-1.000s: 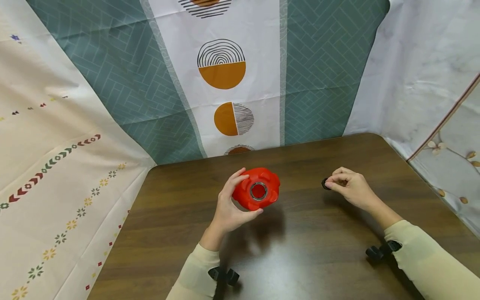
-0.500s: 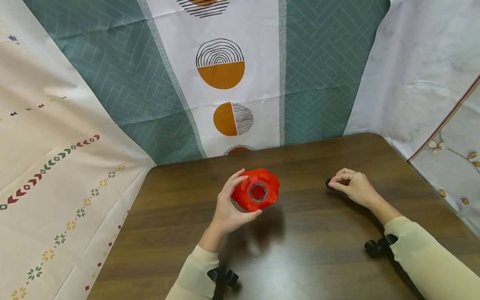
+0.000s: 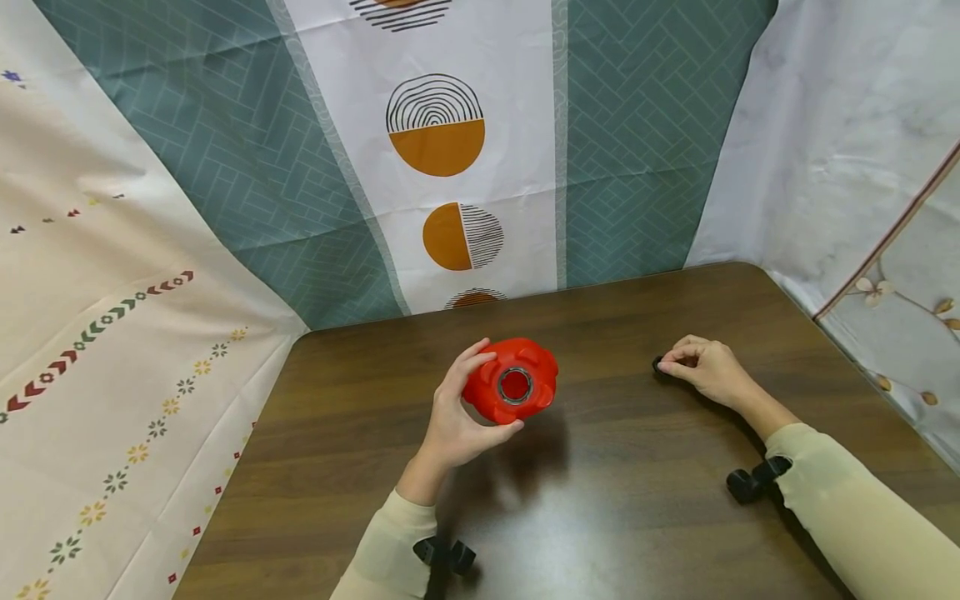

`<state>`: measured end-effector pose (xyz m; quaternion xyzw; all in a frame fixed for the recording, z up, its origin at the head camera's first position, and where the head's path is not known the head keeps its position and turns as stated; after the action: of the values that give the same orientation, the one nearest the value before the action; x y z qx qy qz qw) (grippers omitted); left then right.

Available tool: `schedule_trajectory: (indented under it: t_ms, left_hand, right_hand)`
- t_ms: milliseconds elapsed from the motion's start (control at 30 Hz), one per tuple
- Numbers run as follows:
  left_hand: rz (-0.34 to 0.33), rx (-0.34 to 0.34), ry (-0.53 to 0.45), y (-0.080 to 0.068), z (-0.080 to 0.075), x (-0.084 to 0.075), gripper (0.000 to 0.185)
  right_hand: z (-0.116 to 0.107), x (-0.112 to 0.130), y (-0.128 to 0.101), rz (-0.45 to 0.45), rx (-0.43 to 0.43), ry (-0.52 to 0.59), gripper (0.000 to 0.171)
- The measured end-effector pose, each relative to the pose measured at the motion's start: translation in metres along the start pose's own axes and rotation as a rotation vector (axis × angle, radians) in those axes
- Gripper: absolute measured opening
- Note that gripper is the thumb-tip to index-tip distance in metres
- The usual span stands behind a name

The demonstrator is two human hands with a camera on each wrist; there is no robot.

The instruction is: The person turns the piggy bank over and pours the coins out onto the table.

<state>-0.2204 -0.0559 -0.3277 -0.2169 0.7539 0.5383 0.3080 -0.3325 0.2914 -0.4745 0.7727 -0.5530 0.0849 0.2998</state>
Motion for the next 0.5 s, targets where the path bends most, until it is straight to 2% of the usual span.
schedule_trajectory:
  t_ms: [500]
  left_hand:
    - [-0.007,0.0,0.002,-0.0007,0.0002,0.0007,0.074]
  right_hand:
    - [0.0055,-0.0024,0.0015,0.002,0.029,-0.037,0.007]
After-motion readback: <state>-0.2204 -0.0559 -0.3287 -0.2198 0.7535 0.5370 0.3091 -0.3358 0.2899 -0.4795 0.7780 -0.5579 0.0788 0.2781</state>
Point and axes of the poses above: each hand's wrist, its own y-axis towards the middle knuckle, its own z-axis out of the palm, x = y × z, the point moved 10 cm from there along y, towards the middle knuckle, and after that the axes turned 13 degrees about -y, right-handed, at the moved point
